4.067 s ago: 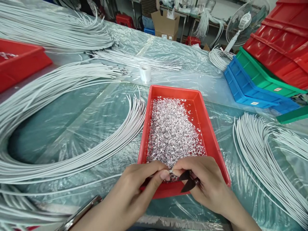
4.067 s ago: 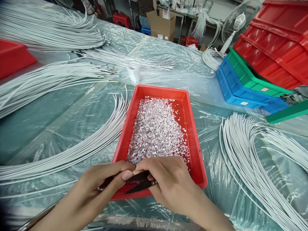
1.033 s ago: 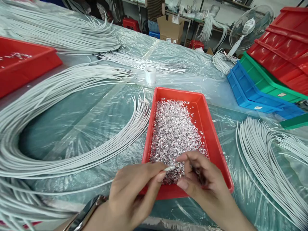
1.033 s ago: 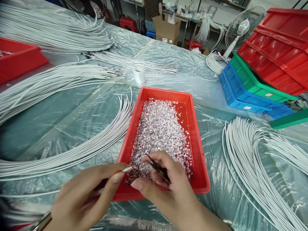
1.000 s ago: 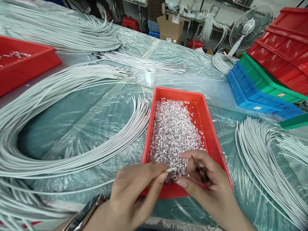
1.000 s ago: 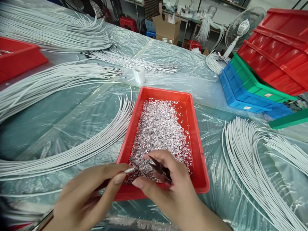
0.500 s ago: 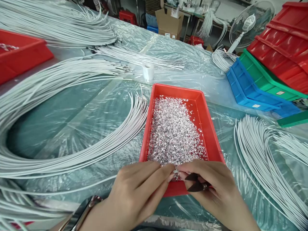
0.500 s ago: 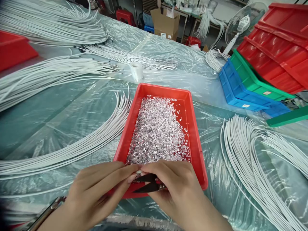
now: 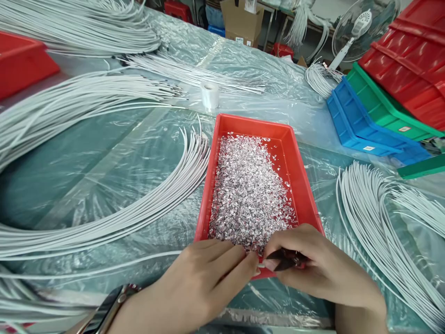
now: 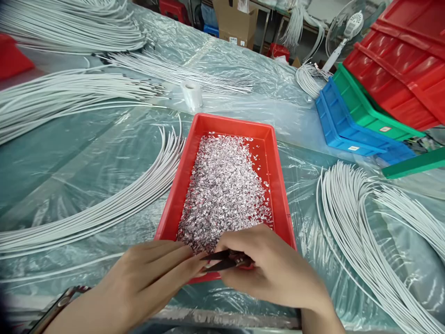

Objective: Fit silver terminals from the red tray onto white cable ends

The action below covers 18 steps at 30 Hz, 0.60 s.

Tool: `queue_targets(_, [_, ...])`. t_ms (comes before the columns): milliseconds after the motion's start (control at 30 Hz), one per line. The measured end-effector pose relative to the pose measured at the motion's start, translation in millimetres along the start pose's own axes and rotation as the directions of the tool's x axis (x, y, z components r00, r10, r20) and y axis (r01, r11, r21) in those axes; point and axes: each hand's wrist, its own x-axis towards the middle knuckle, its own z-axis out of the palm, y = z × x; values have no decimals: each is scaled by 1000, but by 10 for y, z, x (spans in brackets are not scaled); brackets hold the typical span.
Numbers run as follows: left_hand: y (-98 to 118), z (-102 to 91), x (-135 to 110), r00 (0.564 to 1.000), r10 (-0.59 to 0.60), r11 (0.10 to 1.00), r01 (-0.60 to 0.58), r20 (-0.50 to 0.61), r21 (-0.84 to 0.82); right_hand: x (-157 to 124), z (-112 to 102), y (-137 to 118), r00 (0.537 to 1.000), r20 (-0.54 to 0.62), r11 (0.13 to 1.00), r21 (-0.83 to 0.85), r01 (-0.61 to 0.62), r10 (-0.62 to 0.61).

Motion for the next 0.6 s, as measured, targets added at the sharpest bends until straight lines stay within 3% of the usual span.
queue_targets(233, [13,-77,7,1000,7,1000,-8,-11,-21,47,-19,28,999,34,986,164,19,-25])
queue_targets(600, [4,-42,-89,999,27,999,-29,-47,-39,59,-6,-7,999,42,955,296,-24,12])
